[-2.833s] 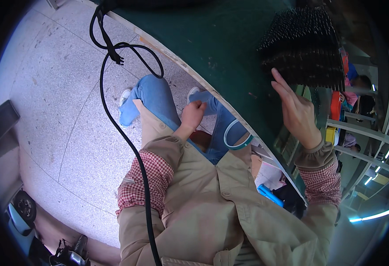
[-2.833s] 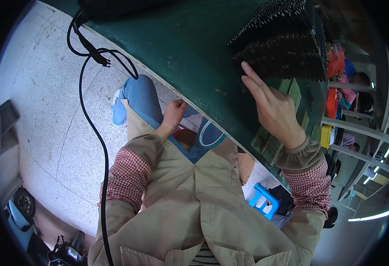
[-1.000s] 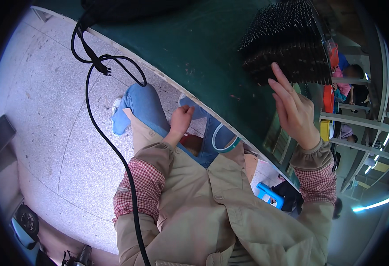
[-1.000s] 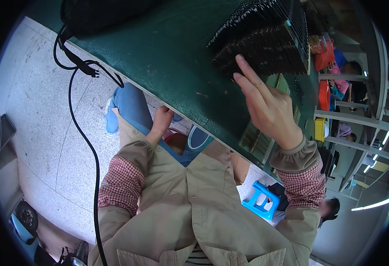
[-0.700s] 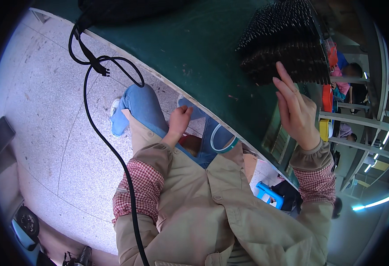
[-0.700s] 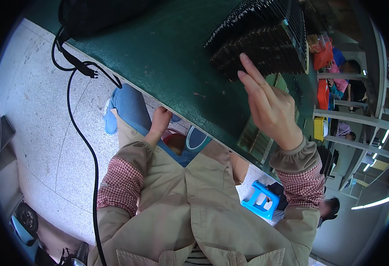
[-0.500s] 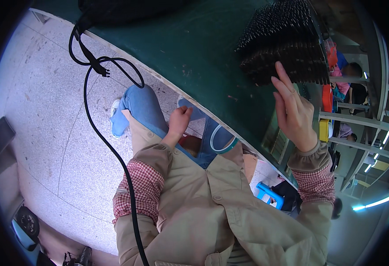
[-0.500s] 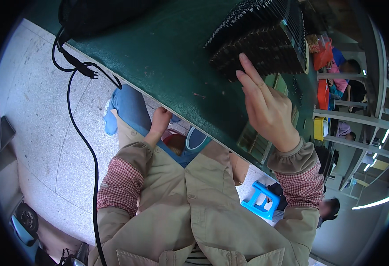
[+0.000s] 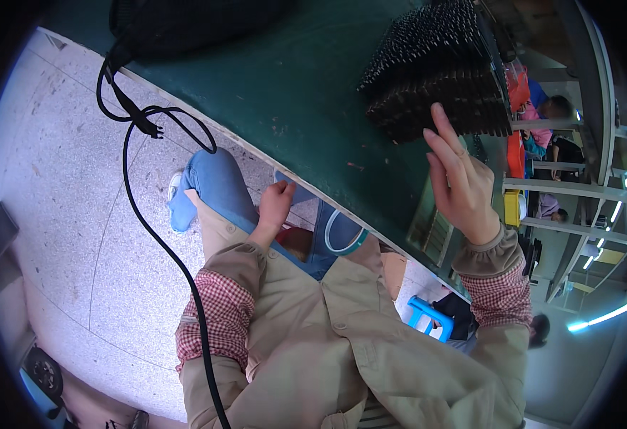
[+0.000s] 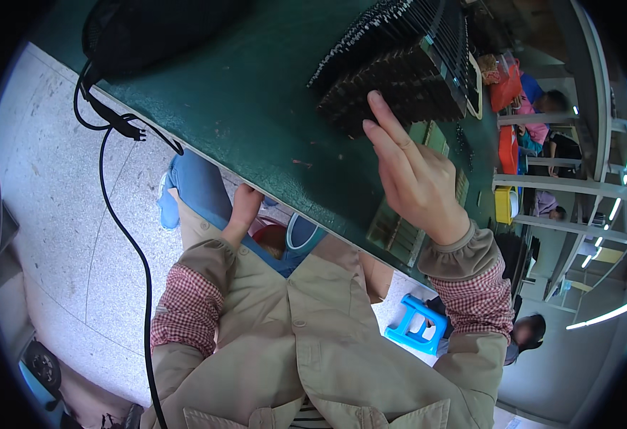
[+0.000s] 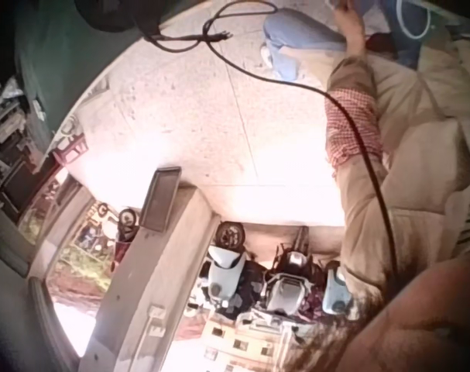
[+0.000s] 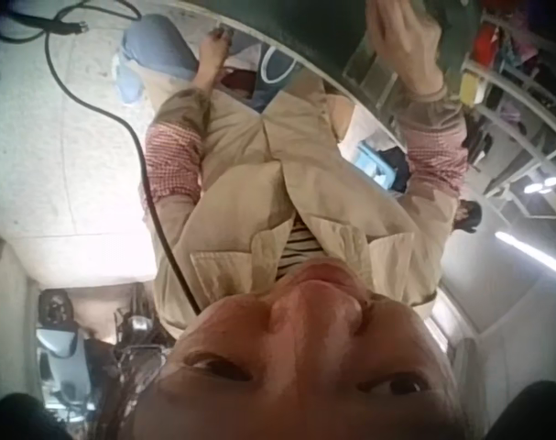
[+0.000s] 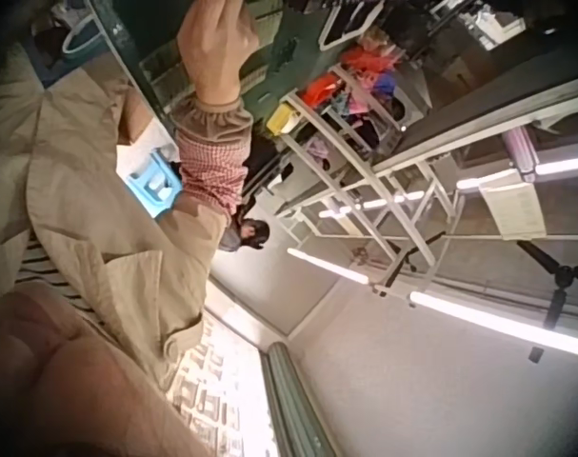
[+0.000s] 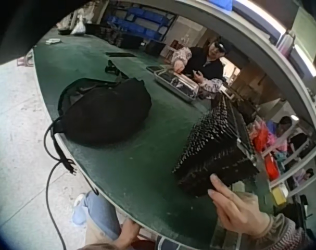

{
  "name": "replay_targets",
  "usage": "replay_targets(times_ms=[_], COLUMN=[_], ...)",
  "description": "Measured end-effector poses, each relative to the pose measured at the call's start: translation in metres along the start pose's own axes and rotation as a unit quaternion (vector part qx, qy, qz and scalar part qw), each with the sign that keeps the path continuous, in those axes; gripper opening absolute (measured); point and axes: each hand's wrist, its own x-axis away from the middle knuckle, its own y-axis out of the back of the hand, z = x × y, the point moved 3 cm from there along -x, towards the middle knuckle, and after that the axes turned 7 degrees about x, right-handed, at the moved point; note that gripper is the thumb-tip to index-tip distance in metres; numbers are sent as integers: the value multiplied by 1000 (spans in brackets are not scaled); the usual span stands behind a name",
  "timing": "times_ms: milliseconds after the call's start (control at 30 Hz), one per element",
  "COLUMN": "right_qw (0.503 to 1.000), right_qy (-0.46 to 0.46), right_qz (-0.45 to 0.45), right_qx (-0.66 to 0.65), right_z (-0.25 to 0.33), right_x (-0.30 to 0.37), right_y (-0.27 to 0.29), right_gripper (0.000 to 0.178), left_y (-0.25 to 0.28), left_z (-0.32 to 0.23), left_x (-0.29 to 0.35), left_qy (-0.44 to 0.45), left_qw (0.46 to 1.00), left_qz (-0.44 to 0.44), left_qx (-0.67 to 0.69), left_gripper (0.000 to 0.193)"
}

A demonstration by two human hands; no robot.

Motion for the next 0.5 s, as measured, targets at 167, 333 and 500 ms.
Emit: replay_targets(times_ms=[167,333,500], right_qw=[1000,999,1000], right_qy=[2,5,-9], right_qz=[-12,-31,-13], right_qx=[-19,-23,-9], right_z=[1,-2,-4], right_x=[0,0,0], right_y=[1,3,8], right_gripper=[45,46,46], left_y=[0,0,-2], left_z=[1,-1,-1], left_x=[1,0,3], left_qy=[-11,-10,-10], left_qw=[1000,1000,1000], left_qz=[-4,-1,-11], left_qx=[6,9,17], left_gripper=[31,30,29])
